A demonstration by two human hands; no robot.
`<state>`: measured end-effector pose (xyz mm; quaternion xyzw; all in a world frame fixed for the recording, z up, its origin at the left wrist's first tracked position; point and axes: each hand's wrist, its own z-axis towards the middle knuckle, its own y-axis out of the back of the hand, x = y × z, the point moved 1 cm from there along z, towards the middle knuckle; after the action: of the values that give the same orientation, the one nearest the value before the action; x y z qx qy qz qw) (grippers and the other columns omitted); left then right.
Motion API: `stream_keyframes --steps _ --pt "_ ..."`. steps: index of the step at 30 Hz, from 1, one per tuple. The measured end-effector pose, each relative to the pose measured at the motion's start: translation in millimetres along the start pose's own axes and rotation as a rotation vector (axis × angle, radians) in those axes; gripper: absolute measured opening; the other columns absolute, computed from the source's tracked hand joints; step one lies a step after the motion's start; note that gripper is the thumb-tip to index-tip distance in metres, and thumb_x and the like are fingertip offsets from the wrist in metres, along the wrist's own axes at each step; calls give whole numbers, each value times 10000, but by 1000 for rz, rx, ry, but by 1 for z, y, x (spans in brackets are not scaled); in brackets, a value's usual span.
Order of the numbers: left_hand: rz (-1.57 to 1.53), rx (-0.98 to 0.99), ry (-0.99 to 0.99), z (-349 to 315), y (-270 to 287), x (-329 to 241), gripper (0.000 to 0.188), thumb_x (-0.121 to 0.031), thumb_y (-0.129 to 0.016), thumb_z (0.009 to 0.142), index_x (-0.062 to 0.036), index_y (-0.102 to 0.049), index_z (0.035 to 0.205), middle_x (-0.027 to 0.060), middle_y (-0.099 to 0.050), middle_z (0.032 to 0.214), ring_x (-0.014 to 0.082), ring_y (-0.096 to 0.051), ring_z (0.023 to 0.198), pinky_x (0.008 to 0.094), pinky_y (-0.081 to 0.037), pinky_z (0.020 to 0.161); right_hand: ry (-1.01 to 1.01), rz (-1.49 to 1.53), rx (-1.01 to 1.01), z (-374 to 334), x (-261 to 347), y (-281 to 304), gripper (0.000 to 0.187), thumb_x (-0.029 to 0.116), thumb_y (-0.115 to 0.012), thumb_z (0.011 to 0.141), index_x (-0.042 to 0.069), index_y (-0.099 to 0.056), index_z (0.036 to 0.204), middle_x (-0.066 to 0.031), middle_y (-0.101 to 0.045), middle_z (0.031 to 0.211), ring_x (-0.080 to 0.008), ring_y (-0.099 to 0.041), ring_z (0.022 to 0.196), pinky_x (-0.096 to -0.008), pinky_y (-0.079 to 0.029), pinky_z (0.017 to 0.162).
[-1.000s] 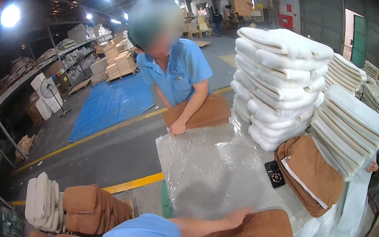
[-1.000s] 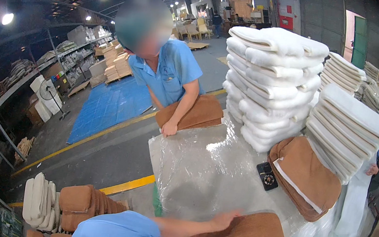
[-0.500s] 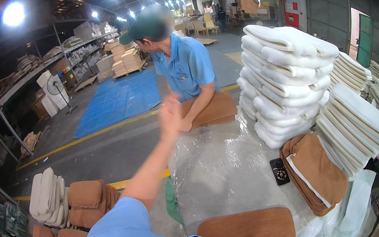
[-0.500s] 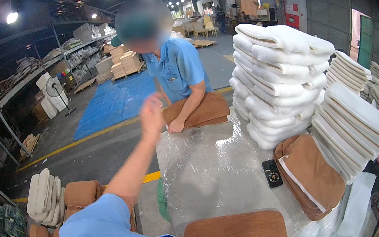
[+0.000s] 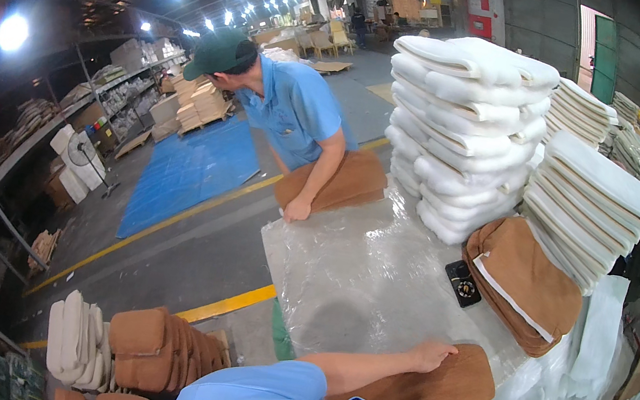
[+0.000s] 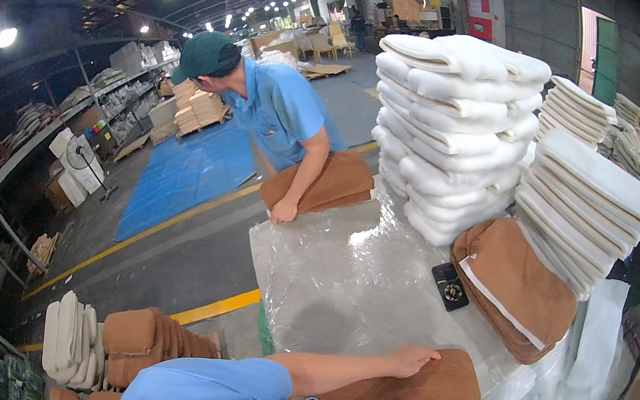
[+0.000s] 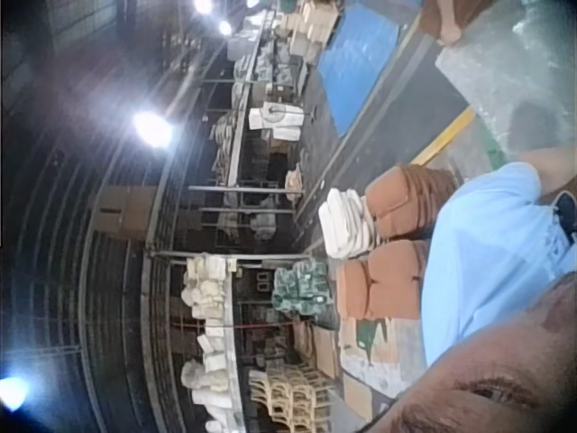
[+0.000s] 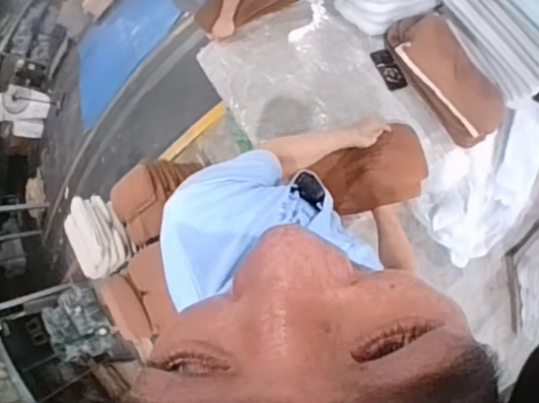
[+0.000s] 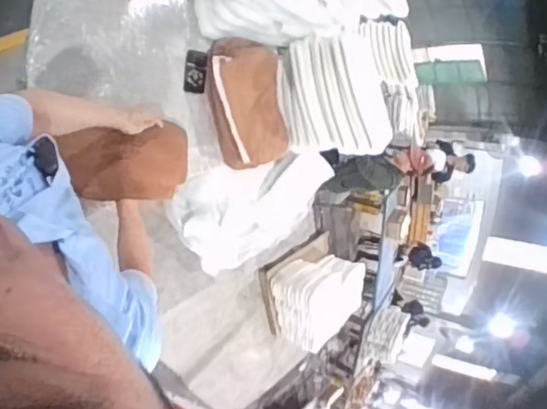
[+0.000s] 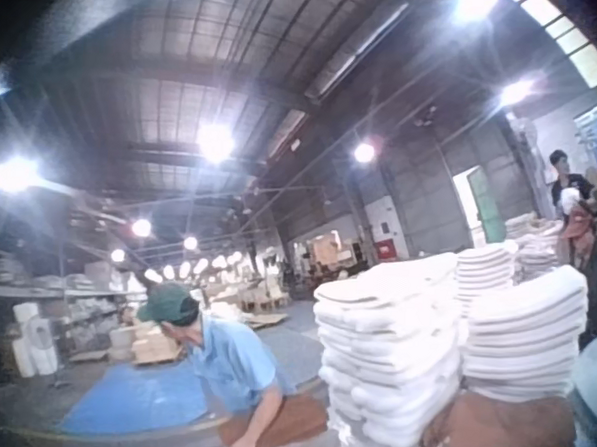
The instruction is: The person inserts white pillow inserts into brown pillowcases, folds the edges, and stacks the finished pillows on a table. The person repeats this process for multiple units in a factory setting.
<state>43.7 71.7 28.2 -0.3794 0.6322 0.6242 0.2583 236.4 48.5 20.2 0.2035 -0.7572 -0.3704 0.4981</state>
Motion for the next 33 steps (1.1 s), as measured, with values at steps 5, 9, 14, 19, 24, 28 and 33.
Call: stream_keyframes --steps 5,9,14,19,24,28,33 --pt "-143 82 93 11 6 7 377 -174 -451 1107 -78 -653 1410 165 -720 1332 323 -669 1222 420 -503 1055 -8 25 -17 -2 -11 0 656 462 -610 995 226 -474 1592 -131 -474 1632 -347 -382 1542 -516 -255 1286" --pt "-220 42 -11 11 5 16 377 -134 -455 1108 -66 -643 1428 153 -700 1390 307 -642 1291 393 -472 1121 -1 30 -9 -2 -14 0 657 464 -609 996 226 -473 1593 -130 -472 1634 -346 -381 1543 -515 -254 1286" --pt "-255 42 -28 0 3 22 397 -95 -441 1109 -58 -621 1461 137 -627 1517 301 -565 1419 375 -403 1211 -3 31 -5 -4 -19 1 658 466 -607 997 226 -471 1595 -129 -469 1637 -345 -379 1544 -515 -253 1287" --pt "-280 71 -68 -9 8 26 419 -74 -407 1117 -59 -599 1490 130 -552 1602 293 -488 1503 368 -344 1263 4 24 -6 -3 -18 2 660 468 -605 998 227 -469 1596 -128 -466 1639 -344 -377 1546 -515 -252 1287" --pt "-259 56 -76 -22 9 26 438 -71 -391 1123 -61 -564 1525 131 -510 1636 293 -448 1534 360 -312 1284 6 17 -10 -7 -15 0 661 471 -604 999 227 -468 1598 -127 -463 1642 -344 -375 1547 -515 -251 1288" --pt "-216 61 -37 -29 12 24 449 -83 -392 1123 -85 -547 1545 124 -485 1657 294 -433 1544 362 -309 1286 7 26 -27 -10 -10 -2 662 473 -602 999 227 -466 1599 -127 -461 1644 -343 -374 1548 -515 -250 1289" --pt "-308 155 -64 -19 3 8 496 -125 -359 1129 -154 -458 1615 102 -462 1674 300 -389 1567 397 -278 1303 -19 31 -86 -11 -19 -3 663 475 -601 1000 227 -465 1600 -126 -459 1646 -342 -372 1549 -514 -249 1289"
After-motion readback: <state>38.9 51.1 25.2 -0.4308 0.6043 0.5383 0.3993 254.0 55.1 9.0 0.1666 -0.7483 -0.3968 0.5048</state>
